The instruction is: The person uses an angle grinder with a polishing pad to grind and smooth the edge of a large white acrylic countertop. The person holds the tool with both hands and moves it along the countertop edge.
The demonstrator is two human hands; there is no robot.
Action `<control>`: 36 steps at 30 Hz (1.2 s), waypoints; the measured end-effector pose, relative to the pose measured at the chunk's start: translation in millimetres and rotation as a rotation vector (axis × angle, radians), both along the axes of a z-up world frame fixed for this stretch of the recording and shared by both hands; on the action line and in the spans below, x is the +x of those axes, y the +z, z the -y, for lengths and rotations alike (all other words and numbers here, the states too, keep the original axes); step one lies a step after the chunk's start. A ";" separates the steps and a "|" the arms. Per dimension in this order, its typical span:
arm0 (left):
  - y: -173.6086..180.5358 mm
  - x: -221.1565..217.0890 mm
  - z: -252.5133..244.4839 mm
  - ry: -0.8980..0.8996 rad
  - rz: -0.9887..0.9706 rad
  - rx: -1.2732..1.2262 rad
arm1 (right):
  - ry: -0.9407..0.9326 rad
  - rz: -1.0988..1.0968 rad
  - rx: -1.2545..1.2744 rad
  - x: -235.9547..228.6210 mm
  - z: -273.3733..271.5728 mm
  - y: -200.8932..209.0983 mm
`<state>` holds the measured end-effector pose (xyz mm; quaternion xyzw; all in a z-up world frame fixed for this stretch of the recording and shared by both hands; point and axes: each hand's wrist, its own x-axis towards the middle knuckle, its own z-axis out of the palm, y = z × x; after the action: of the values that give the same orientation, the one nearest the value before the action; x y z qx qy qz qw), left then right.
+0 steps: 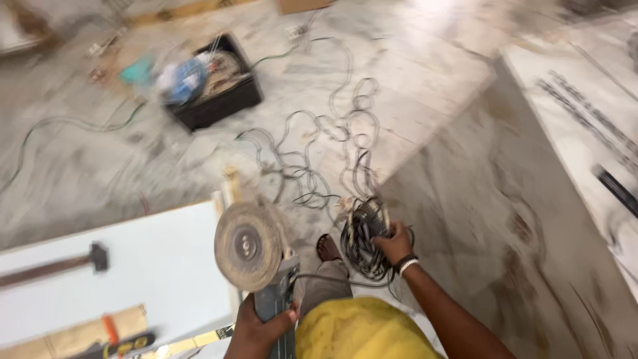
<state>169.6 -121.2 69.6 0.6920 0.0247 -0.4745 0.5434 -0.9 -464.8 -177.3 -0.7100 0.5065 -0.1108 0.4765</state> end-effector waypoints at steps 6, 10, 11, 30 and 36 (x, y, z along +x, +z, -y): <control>12.4 33.5 5.5 0.292 -0.032 -0.003 | -0.022 -0.052 0.009 156.9 111.6 26.6; -11.3 58.4 20.3 0.429 -0.027 0.020 | -0.034 -0.047 -0.082 254.3 183.6 34.5; -8.4 69.4 30.6 0.464 -0.026 0.035 | -0.049 -0.058 -0.102 279.0 202.7 35.8; 19.6 393.0 364.1 0.607 0.262 -0.041 | 0.174 0.406 -0.361 601.1 758.9 181.9; -25.0 527.9 452.8 0.538 0.217 -0.076 | 0.460 0.167 -0.229 652.1 790.2 245.4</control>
<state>697.5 -574.1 44.6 0.6865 0.1313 -0.2371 0.6747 651.2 -1255.0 68.0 -0.8440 0.2752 -0.1144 0.4459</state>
